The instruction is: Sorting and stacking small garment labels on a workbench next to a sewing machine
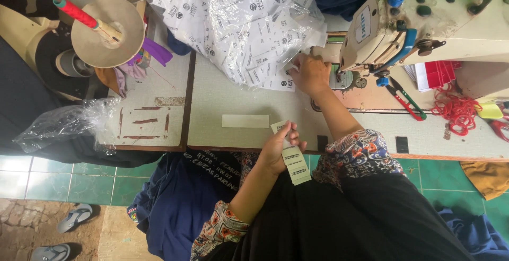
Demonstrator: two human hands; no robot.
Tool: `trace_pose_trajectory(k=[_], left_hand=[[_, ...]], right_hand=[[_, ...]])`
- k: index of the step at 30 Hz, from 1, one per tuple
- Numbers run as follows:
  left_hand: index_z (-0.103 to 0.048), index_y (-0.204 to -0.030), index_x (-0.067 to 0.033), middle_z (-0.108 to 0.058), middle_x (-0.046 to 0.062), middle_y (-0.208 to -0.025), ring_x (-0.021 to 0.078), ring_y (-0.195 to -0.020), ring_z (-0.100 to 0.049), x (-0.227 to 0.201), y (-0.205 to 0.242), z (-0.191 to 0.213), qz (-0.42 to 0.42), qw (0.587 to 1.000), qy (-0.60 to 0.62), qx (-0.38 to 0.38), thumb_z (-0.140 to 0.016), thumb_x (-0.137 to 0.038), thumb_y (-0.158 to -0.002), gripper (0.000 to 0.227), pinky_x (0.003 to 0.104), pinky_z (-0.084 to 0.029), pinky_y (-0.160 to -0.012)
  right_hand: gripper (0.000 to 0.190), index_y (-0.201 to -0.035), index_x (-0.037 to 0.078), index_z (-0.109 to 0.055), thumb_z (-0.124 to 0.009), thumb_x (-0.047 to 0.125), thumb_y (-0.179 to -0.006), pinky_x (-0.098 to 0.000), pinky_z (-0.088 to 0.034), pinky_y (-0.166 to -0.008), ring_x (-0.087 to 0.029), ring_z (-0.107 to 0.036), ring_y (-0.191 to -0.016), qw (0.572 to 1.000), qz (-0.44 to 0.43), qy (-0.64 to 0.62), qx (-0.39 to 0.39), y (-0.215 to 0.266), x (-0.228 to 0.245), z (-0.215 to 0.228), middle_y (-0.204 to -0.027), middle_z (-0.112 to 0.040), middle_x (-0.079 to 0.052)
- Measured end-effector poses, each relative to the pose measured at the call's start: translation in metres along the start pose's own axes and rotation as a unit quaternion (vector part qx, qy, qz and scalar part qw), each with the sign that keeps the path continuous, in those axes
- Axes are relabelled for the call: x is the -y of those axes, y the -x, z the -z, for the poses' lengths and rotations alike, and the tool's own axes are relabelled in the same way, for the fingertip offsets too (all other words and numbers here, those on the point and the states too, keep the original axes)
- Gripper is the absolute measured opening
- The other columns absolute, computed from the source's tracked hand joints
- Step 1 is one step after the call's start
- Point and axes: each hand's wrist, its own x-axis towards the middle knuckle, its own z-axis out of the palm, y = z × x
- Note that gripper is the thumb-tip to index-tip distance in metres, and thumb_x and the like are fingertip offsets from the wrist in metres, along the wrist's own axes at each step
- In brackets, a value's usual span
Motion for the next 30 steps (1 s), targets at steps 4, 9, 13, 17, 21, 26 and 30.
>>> trace_pose_trajectory(k=[4, 9, 13, 17, 21, 26, 30], left_hand=[[-0.058, -0.105, -0.0168, -0.048, -0.008, -0.077, 0.0039, -0.067, -0.054, -0.003, 0.004, -0.004, -0.004, 1.000, 0.003, 0.002, -0.058, -0.039, -0.106, 0.022, 0.041, -0.064, -0.088], [-0.057, -0.106, -0.0167, -0.050, -0.007, -0.078, 0.0040, -0.069, -0.054, -0.008, 0.009, -0.014, -0.006, 1.000, 0.003, -0.007, -0.060, -0.051, -0.103, 0.035, 0.040, -0.064, -0.087], [-0.058, -0.110, -0.0173, -0.054, -0.006, -0.081, 0.0061, -0.073, -0.057, 0.001, -0.004, -0.008, 0.013, 0.999, 0.000, 0.036, -0.056, -0.067, -0.099, 0.051, 0.044, -0.063, -0.089], [-0.059, -0.111, -0.0128, -0.055, -0.002, -0.087, 0.0100, -0.082, -0.060, -0.001, 0.019, -0.060, 0.030, 0.994, -0.061, 0.081, -0.043, -0.080, -0.096, 0.071, 0.049, -0.061, -0.088], [-0.058, -0.131, -0.0104, -0.065, 0.011, -0.111, 0.0252, -0.105, -0.063, -0.003, 0.029, -0.073, 0.079, 0.994, -0.058, 0.052, -0.053, -0.092, -0.081, 0.096, 0.059, -0.050, -0.101], [-0.058, -0.123, -0.0122, -0.064, 0.013, -0.095, 0.0280, -0.082, -0.071, 0.005, 0.012, -0.036, 0.023, 0.992, -0.083, 0.097, -0.042, -0.090, -0.087, 0.087, 0.064, -0.060, -0.079], [-0.057, -0.118, -0.0108, -0.065, 0.010, -0.095, 0.0244, -0.081, -0.071, 0.006, 0.011, -0.037, 0.025, 0.991, -0.112, 0.076, -0.045, -0.083, -0.093, 0.078, 0.062, -0.060, -0.082]], right_hand=[[0.015, -0.100, 0.019, -0.069, -0.069, 0.028, -0.087, -0.0506, -0.039, -0.089, -0.029, -0.066, -0.092, 1.000, 0.010, -0.016, 0.007, -0.002, -0.009, -0.010, -0.087, -0.072, -0.002], [0.005, -0.096, 0.012, -0.069, -0.070, 0.013, -0.091, -0.0436, -0.053, -0.080, -0.030, -0.071, -0.094, 0.983, 0.045, -0.177, 0.003, 0.042, -0.002, 0.048, -0.092, -0.073, -0.010], [0.013, -0.092, 0.003, -0.071, -0.062, -0.007, -0.087, -0.0386, -0.054, -0.061, -0.032, -0.070, -0.068, 0.925, 0.265, -0.265, 0.055, 0.107, 0.006, 0.166, -0.074, -0.071, -0.017], [0.017, -0.098, 0.007, -0.076, -0.065, 0.002, -0.086, -0.0334, -0.064, -0.059, -0.023, -0.075, -0.062, 0.775, 0.453, -0.336, 0.284, 0.119, 0.004, 0.199, -0.080, -0.078, -0.012], [0.017, -0.102, 0.002, -0.076, -0.069, 0.005, -0.087, -0.0343, -0.060, -0.065, -0.024, -0.072, -0.062, 0.826, 0.342, -0.225, 0.387, 0.102, 0.006, 0.159, -0.076, -0.073, -0.014], [0.016, -0.100, 0.006, -0.076, -0.074, 0.008, -0.084, -0.0335, -0.052, -0.058, -0.025, -0.071, -0.063, 0.852, 0.278, -0.227, 0.382, 0.103, 0.018, 0.141, -0.076, -0.074, -0.014], [0.020, -0.102, 0.011, -0.075, -0.076, 0.008, -0.082, -0.0364, -0.049, -0.065, -0.027, -0.068, -0.074, 0.873, 0.246, -0.215, 0.361, 0.105, 0.019, 0.136, -0.082, -0.075, -0.012]])
